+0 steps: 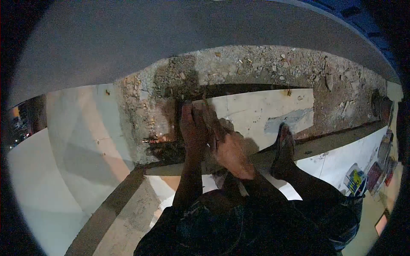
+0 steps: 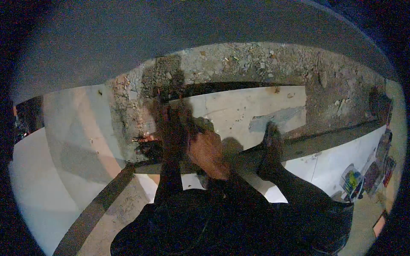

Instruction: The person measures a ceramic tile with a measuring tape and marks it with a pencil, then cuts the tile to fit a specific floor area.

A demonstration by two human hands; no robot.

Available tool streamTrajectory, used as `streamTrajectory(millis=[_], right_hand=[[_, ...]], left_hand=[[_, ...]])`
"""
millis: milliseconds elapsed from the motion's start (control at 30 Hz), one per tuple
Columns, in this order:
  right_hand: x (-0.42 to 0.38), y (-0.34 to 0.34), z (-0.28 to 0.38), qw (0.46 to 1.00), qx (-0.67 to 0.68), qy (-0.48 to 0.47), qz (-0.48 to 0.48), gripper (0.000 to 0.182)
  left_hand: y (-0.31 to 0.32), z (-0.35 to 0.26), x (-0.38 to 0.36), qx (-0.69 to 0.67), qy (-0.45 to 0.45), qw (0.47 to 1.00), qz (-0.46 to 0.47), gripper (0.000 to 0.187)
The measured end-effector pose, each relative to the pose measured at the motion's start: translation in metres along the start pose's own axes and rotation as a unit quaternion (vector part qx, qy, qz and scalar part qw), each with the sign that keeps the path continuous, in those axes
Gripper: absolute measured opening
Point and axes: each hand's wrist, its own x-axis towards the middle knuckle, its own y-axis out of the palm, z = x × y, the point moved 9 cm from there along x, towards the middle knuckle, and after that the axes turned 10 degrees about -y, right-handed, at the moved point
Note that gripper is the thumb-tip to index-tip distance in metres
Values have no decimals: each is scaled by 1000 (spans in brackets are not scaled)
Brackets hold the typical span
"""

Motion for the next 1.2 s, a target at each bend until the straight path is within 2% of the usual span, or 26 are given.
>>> streamTrajectory(millis=[67,133,167,200,233,267,333,467,533,567,600,633,667,767,800,833,867,900,933,967,1000,1067,1100,1133,1167,1200], right_hand=[[6,-8,5,1000,-13,-20,9,27],[22,-28,6,992,47,-69,-98,29],[30,-22,0,992,50,-70,-96,29],[36,-16,-8,981,128,-76,-126,33],[38,-12,-14,963,204,-81,-157,37],[34,-16,-9,963,201,-83,-159,37],[19,-12,0,998,50,-30,-37,30],[16,-16,2,999,27,-17,8,30],[51,-31,-4,979,201,-7,-42,33],[66,-19,0,943,325,3,-67,26],[58,-20,-1,944,325,0,-66,26],[40,-26,2,982,185,-32,-29,38],[30,-39,16,997,42,-59,12,55],[19,-33,9,998,47,-42,-3,63],[27,-23,1,998,46,-36,0,63],[51,-24,-1,990,70,-93,-74,63],[63,-33,3,972,93,-154,-148,64],[54,-35,8,972,92,-158,-148,64],[40,-33,11,984,44,-141,-101,66],[32,-30,11,991,-5,-121,-52,67],[27,-33,14,991,-6,-122,-49,67],[7,-10,-7,993,25,28,108,71],[13,-7,-10,993,27,37,111,71],[44,-18,-2,999,20,-23,32,73],[62,-31,9,995,13,-87,-45,76],[59,-31,14,995,14,-91,-42,76]], left_hand=[[6,13,1,-24,-41,998,41,23],[17,-4,-16,211,172,962,9,23],[13,-13,-15,213,170,962,10,23],[3,-8,-4,65,19,997,40,24],[1,7,0,-88,-132,985,68,25],[2,9,2,-90,-129,985,67,25],[6,15,3,-64,-125,989,57,28],[3,18,-6,-75,-121,988,51,29],[3,3,-6,48,45,998,-3,27],[0,0,-7,51,43,998,-6,27],[2,11,-1,-13,-47,999,14,27],[7,22,3,-81,-134,987,34,26],[5,17,5,-82,-135,987,32,26],[10,14,1,-87,-129,985,74,25],[-7,-20,-4,73,75,993,-58,24],[-9,-54,-25,224,276,915,-192,23],[-6,-45,-25,222,276,914,-197,23],[-3,-8,-10,102,128,981,-105,22],[12,31,0,-28,-23,999,-10,21],[8,21,3,-33,-23,999,-16,21],[5,21,0,-52,-69,996,-6,21],[9,24,-10,-69,-121,990,23,22],[10,22,-15,-137,-117,983,42,22],[11,19,-10,-210,-106,971,51,23],[12,23,-6,-213,-102,971,47,23],[22,44,-9,-247,-178,950,73,23]])
